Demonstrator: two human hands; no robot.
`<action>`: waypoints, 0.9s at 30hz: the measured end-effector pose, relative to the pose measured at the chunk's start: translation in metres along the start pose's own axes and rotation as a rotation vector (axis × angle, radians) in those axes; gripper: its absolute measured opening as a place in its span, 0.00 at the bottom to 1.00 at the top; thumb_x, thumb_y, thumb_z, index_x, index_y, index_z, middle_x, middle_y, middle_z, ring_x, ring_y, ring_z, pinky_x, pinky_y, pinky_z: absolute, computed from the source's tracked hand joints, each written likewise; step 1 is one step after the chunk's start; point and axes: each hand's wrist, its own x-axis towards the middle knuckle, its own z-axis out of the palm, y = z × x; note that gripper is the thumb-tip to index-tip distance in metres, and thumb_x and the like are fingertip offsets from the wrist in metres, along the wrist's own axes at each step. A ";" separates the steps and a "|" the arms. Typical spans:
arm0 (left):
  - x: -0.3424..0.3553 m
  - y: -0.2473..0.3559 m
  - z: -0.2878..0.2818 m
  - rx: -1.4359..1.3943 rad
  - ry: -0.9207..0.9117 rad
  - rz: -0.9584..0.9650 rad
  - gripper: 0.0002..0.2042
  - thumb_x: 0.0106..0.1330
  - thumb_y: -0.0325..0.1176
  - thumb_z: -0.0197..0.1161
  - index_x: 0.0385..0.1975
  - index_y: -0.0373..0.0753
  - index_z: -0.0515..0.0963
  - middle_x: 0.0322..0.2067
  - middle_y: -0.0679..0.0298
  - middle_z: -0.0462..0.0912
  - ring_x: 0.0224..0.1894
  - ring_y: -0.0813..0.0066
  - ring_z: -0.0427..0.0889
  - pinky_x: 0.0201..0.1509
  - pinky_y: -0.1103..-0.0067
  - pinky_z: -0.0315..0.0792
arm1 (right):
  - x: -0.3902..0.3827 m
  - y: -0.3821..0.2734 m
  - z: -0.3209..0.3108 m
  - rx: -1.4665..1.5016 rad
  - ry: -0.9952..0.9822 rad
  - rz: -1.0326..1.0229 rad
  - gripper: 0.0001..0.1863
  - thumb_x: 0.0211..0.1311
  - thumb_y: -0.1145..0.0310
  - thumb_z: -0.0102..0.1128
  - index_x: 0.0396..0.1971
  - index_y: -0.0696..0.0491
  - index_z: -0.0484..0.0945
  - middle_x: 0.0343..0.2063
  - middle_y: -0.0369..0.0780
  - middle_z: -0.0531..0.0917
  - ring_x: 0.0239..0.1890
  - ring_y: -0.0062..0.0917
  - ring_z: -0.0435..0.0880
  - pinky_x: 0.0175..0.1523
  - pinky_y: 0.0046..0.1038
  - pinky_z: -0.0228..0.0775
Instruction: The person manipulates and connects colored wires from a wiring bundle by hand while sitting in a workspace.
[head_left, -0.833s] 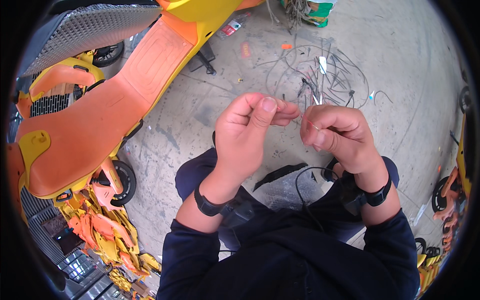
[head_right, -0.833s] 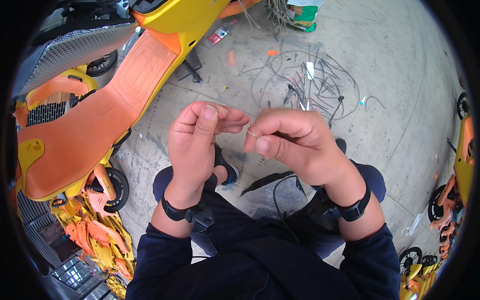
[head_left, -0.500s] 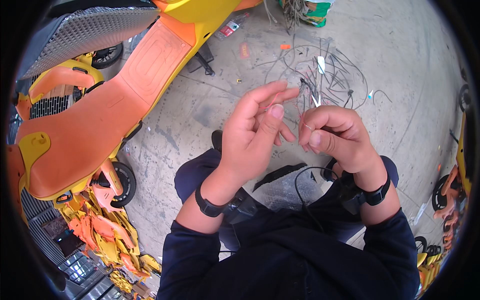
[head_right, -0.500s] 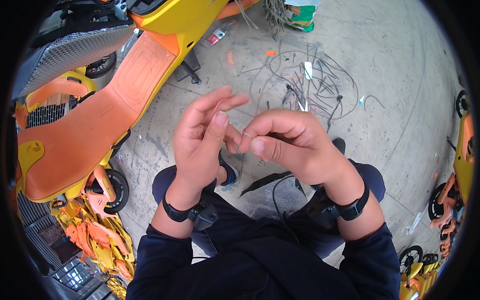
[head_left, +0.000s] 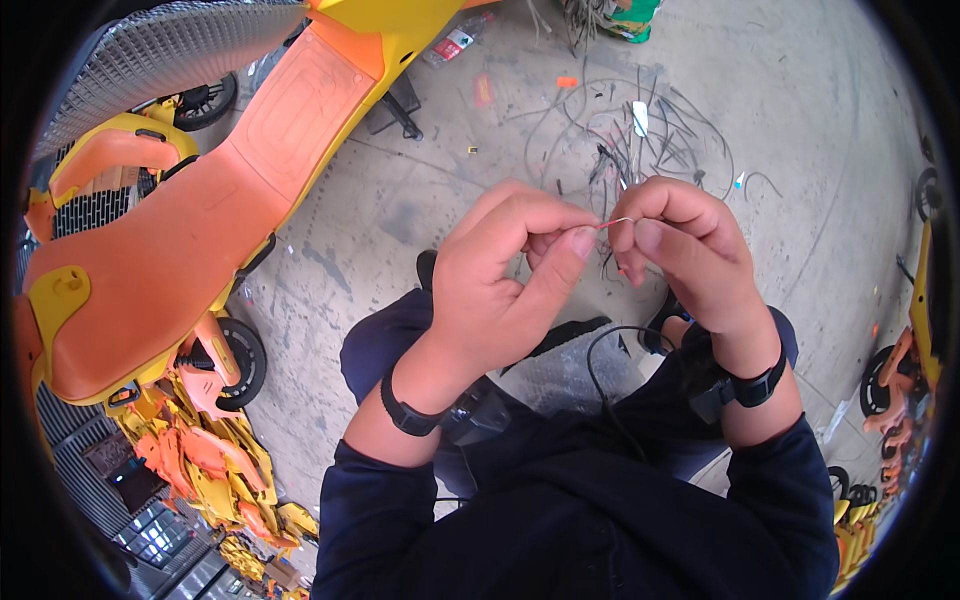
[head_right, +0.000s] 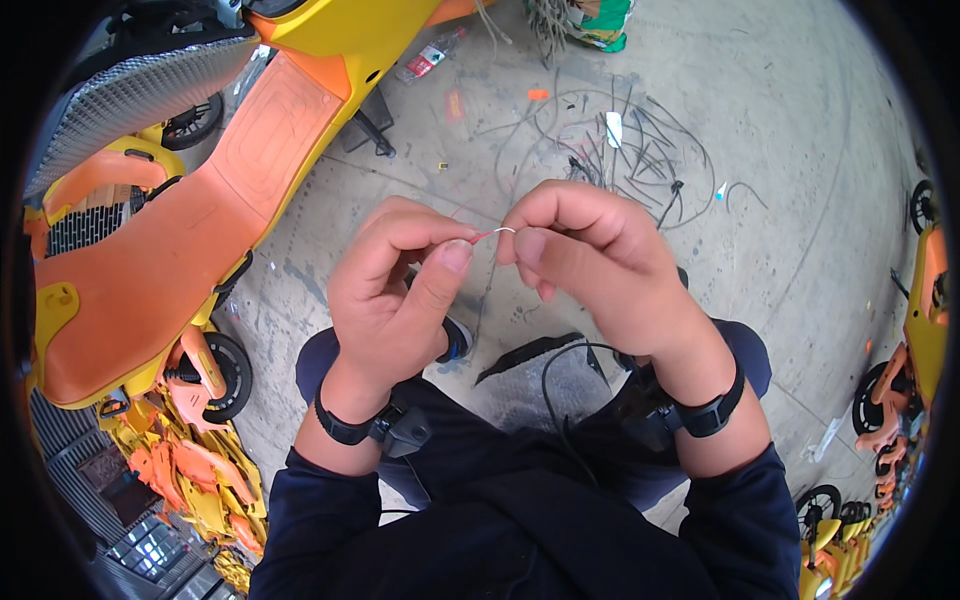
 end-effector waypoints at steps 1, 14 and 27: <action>0.000 0.000 0.001 -0.002 0.000 -0.004 0.03 0.62 0.24 0.62 0.33 0.35 0.79 0.29 0.65 0.77 0.25 0.82 0.73 0.29 0.86 0.68 | 0.000 0.002 0.005 -0.210 0.082 -0.072 0.05 0.63 0.76 0.54 0.36 0.59 0.77 0.26 0.34 0.78 0.26 0.17 0.74 0.34 0.19 0.67; 0.000 0.000 0.002 0.076 0.020 -0.078 0.02 0.59 0.23 0.63 0.28 0.37 0.77 0.22 0.68 0.72 0.21 0.85 0.66 0.24 0.86 0.62 | 0.003 0.003 0.006 -0.970 0.128 -0.344 0.09 0.55 0.76 0.64 0.37 0.55 0.79 0.30 0.40 0.83 0.33 0.29 0.83 0.39 0.25 0.73; -0.002 -0.005 0.001 -0.072 -0.011 -0.153 0.02 0.62 0.25 0.62 0.29 0.36 0.76 0.23 0.69 0.71 0.23 0.85 0.66 0.28 0.86 0.62 | 0.000 -0.004 0.016 -0.944 0.179 -0.226 0.04 0.59 0.76 0.56 0.33 0.55 0.78 0.22 0.38 0.78 0.19 0.24 0.74 0.26 0.23 0.64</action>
